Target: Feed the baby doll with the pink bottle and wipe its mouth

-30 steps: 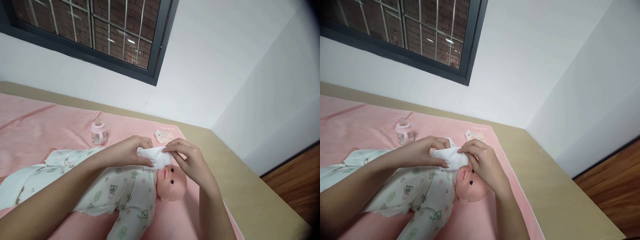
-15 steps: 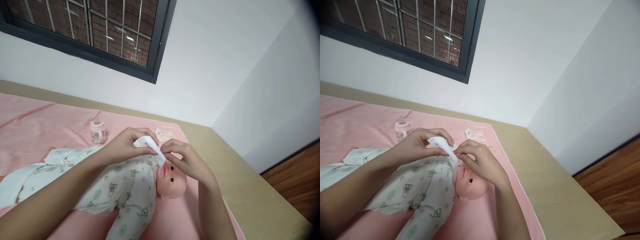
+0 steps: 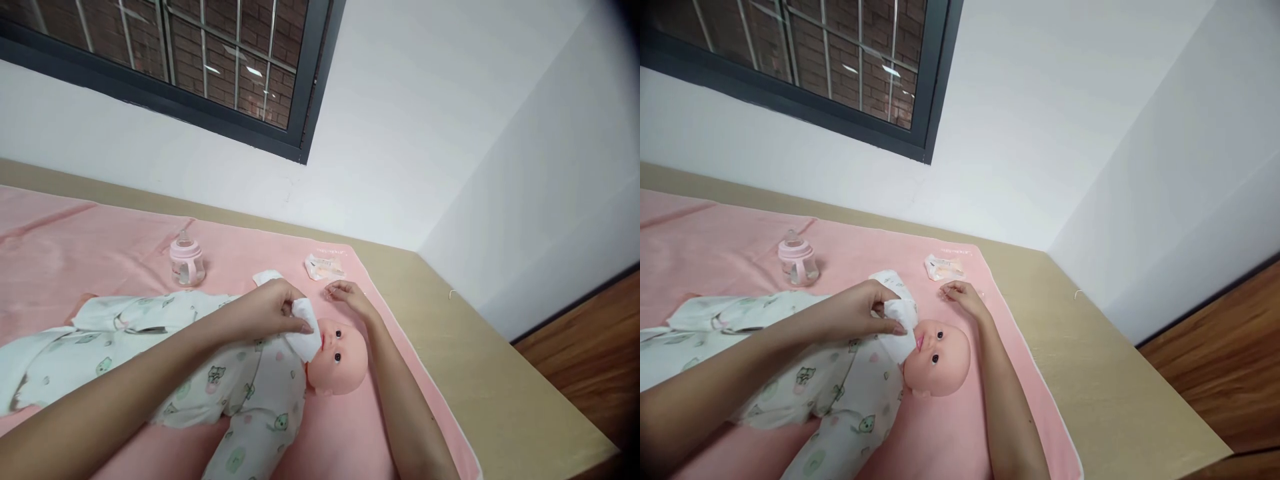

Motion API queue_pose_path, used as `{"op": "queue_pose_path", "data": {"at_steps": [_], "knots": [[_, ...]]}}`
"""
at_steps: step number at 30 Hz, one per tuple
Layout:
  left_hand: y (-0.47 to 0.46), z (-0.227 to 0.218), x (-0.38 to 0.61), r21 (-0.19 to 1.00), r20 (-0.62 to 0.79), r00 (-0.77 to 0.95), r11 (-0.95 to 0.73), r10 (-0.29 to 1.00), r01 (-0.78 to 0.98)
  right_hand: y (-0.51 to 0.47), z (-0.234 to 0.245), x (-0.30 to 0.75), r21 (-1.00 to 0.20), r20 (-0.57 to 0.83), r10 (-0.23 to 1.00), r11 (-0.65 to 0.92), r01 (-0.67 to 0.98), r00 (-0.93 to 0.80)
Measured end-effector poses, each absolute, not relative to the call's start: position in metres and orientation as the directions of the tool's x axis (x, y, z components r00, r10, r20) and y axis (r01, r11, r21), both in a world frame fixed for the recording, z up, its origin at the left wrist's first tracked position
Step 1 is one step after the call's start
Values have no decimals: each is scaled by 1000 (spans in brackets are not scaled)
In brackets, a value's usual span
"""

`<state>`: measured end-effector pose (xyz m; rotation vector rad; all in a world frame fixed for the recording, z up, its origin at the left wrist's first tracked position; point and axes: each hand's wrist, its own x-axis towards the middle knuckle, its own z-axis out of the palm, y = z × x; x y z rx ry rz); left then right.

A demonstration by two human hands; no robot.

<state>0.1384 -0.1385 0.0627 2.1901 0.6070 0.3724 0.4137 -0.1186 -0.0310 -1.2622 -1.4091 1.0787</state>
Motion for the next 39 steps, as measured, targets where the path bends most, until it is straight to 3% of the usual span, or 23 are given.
{"op": "queue_pose_path", "data": {"at_steps": [6, 25, 39], "knots": [[-147, 62, 142, 756, -15, 858, -556, 513, 345, -111, -68, 424, -999, 19, 999, 20, 30, -31], [-155, 49, 150, 603, 124, 776, -669, 618, 436, -112, -68, 426, -998, 39, 999, 39, 58, -7], [-159, 49, 154, 540, 151, 805, -730, 574, 419, -107, -76, 431, -998, 41, 999, 41, 38, -15]]}}
